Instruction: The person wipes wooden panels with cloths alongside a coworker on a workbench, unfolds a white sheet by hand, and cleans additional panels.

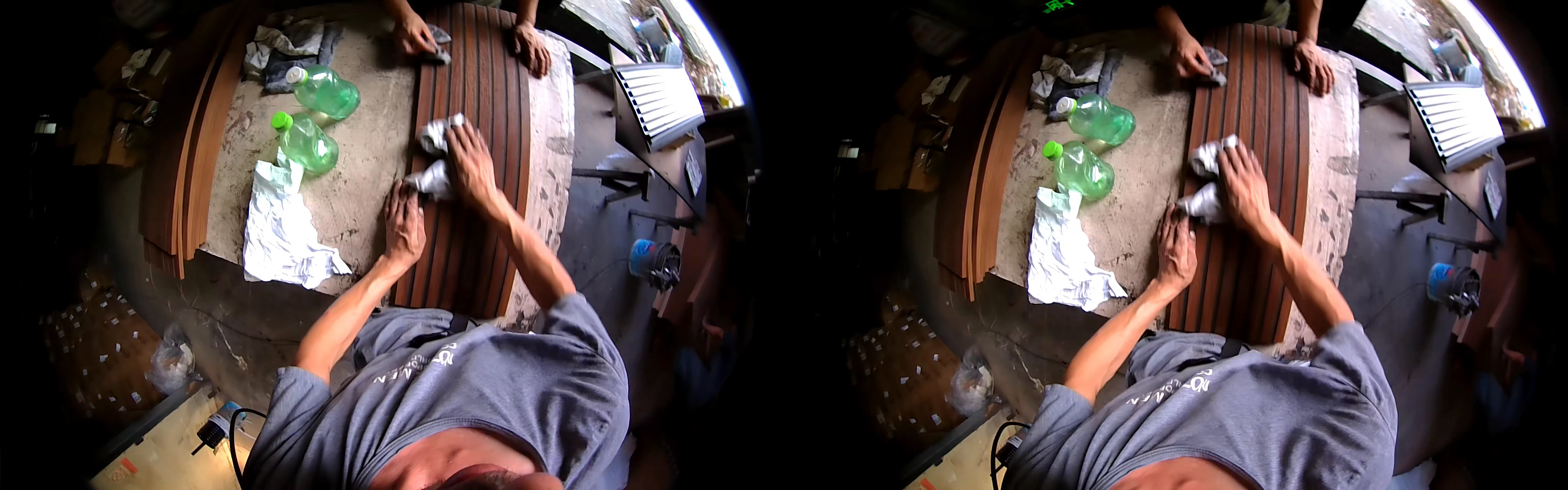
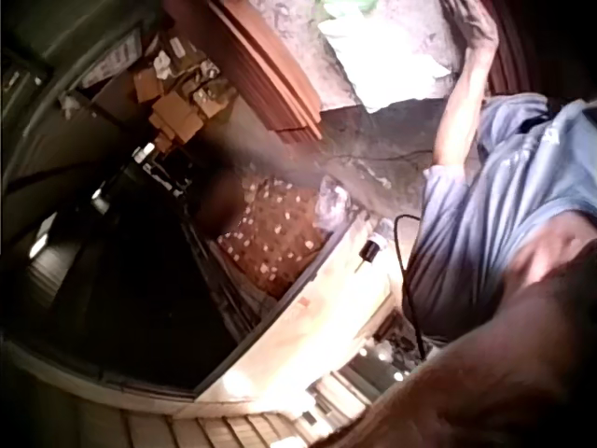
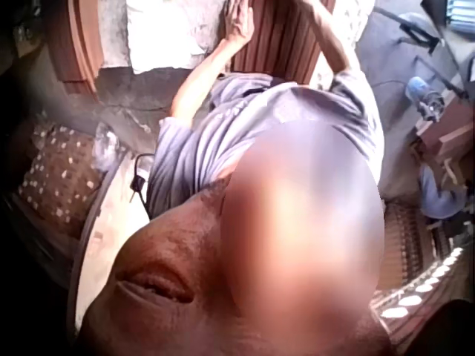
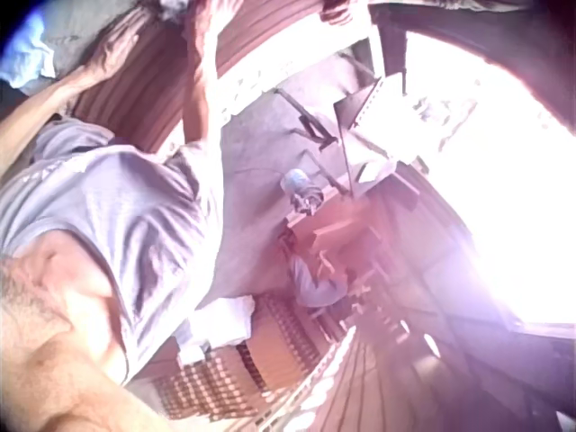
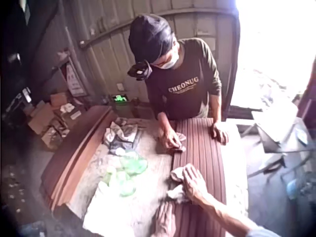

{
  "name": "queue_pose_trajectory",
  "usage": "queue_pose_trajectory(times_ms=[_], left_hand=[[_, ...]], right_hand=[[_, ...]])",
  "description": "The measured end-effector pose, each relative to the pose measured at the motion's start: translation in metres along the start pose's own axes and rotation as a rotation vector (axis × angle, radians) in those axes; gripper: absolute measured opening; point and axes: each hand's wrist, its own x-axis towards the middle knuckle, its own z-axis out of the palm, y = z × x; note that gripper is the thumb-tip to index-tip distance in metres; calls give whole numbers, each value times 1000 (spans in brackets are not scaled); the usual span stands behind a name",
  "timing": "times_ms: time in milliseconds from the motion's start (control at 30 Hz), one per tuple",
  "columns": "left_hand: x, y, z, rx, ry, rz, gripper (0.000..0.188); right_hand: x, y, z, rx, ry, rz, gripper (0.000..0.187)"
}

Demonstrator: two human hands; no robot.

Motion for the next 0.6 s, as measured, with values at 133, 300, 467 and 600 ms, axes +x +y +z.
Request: queue_pose_trajectory(times_ms=[133, 300, 467, 600], left_hand=[[-1, -3, 3, -36, -27, 1, 48], [-8, -3, 2, -24, -76, 4, 49], [0, 7, 4, -62, -118, -1, 47], [10, 12, 15, -92, -72, 34, 46]], right_hand=[[-156, -77, -61, -2, -207, 91, 56], [-180, -35, -65, -250, -115, 21, 60], [-18, 105, -38, -242, 337, 41, 58], [49, 132, -14, -403, 351, 307, 59]])
